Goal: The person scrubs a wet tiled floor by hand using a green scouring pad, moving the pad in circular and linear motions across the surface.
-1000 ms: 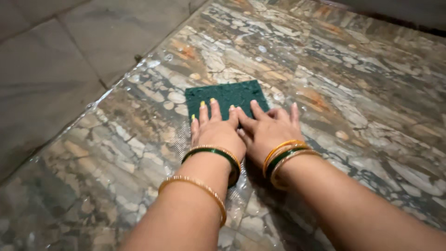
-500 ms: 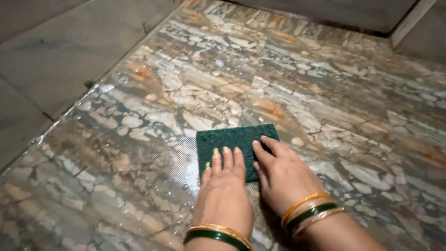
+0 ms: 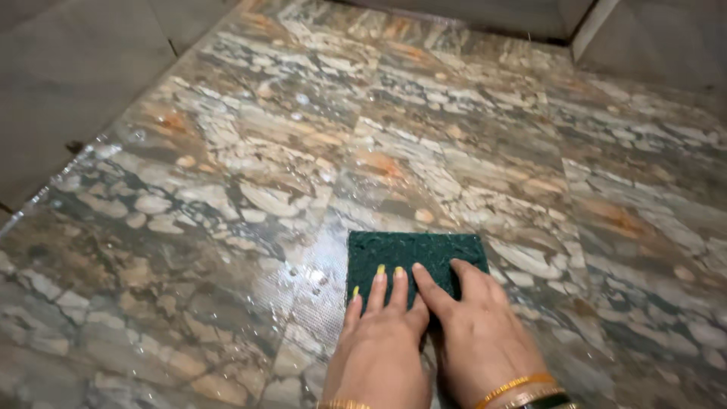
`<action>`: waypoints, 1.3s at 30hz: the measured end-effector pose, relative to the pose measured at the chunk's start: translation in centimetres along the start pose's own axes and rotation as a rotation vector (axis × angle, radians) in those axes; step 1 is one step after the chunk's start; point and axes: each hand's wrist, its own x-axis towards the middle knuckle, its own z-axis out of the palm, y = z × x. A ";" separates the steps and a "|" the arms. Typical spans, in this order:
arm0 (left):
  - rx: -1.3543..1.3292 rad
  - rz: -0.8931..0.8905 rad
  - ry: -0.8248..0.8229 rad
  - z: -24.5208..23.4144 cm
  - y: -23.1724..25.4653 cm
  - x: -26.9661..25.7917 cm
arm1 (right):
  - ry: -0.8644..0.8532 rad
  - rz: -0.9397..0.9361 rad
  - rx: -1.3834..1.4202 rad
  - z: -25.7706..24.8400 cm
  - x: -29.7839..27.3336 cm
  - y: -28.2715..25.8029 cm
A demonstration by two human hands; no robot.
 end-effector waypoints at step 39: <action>0.298 -0.230 -0.333 3.7 10.5 0.4 | -0.258 -0.027 0.054 0.1 -3.1 9.6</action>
